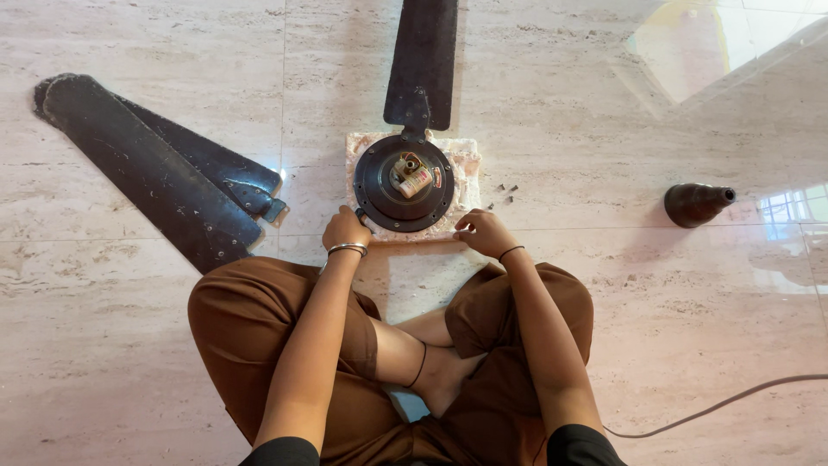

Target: The person sits on the floor and attaches three fan blades to the central motor housing of an electric fan using a screwdriver. They align each blade and tighten the screws to secure them in place.

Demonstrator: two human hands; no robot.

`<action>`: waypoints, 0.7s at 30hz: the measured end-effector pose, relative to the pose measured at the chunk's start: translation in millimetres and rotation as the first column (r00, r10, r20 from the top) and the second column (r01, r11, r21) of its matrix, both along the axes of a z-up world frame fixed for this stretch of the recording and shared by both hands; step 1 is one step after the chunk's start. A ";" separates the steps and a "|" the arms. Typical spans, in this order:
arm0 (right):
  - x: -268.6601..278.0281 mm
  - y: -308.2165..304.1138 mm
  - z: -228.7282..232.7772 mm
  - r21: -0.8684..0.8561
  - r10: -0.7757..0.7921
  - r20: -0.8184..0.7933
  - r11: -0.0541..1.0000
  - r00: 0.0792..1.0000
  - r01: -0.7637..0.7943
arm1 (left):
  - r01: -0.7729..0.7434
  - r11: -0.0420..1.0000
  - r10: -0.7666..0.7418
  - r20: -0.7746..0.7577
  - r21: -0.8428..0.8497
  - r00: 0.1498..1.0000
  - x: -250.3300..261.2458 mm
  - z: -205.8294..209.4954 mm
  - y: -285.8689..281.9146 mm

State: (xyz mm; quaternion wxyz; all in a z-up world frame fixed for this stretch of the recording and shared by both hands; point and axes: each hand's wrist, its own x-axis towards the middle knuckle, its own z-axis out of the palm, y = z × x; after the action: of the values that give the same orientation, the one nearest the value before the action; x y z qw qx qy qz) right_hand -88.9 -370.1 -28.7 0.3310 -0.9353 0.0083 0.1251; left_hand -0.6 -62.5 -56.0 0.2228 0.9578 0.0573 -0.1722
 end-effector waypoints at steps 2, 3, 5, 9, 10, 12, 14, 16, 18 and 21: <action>1.0 -3.8 -4.3 0.030 -0.059 0.026 0.998 0.998 0.058 | 0.005 1.000 -0.005 0.008 0.000 1.000 0.8 -2.1 0.2; 1.2 -8.9 -6.4 0.061 -0.124 0.051 0.991 0.991 0.121 | 0.006 1.000 -0.006 0.013 -0.003 1.000 0.7 -2.9 0.6; 2.9 -17.8 -12.3 0.088 -0.251 0.132 0.967 0.959 0.241 | 0.006 1.000 -0.006 0.025 -0.005 1.000 0.9 -4.0 1.3; 1.7 -21.4 -27.3 0.152 -0.341 0.240 0.938 0.909 0.312 | 0.003 1.000 -0.003 0.043 -0.002 0.999 -1.0 -7.6 0.9; 2.0 -19.5 -29.4 0.186 -0.326 0.240 0.940 0.914 0.286 | 0.000 1.000 0.000 0.049 -0.003 0.999 -0.4 -8.1 0.5; 2.0 -10.6 -32.1 0.176 -0.297 0.265 0.950 0.917 0.257 | 0.003 1.000 -0.003 0.051 -0.002 0.999 -0.3 -9.6 0.2; 0.4 -5.9 -28.4 0.126 -0.272 0.287 0.961 0.918 0.246 | 0.004 1.000 -0.004 0.060 -0.001 0.998 -1.8 -11.6 0.5; -0.1 -3.6 -19.8 0.037 -0.251 0.309 0.967 0.917 0.252 | 0.003 1.000 -0.003 0.077 -0.002 0.997 -2.4 -12.2 0.6; -2.3 -0.5 -10.0 0.057 -0.287 0.312 0.957 0.906 0.284 | 0.003 1.000 -0.003 0.070 -0.002 0.998 -2.3 -11.0 0.5; -5.6 6.2 0.2 0.111 -0.259 0.273 0.965 0.926 0.238 | 0.007 1.000 -0.006 0.049 -0.015 0.999 -2.1 -7.4 0.8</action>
State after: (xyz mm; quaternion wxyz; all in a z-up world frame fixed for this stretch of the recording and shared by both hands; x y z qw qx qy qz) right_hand -94.6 -363.9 -28.5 0.3770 -0.9217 0.0742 -0.0539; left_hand -2.7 -61.7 -63.4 0.2308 0.9602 0.0475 -0.1498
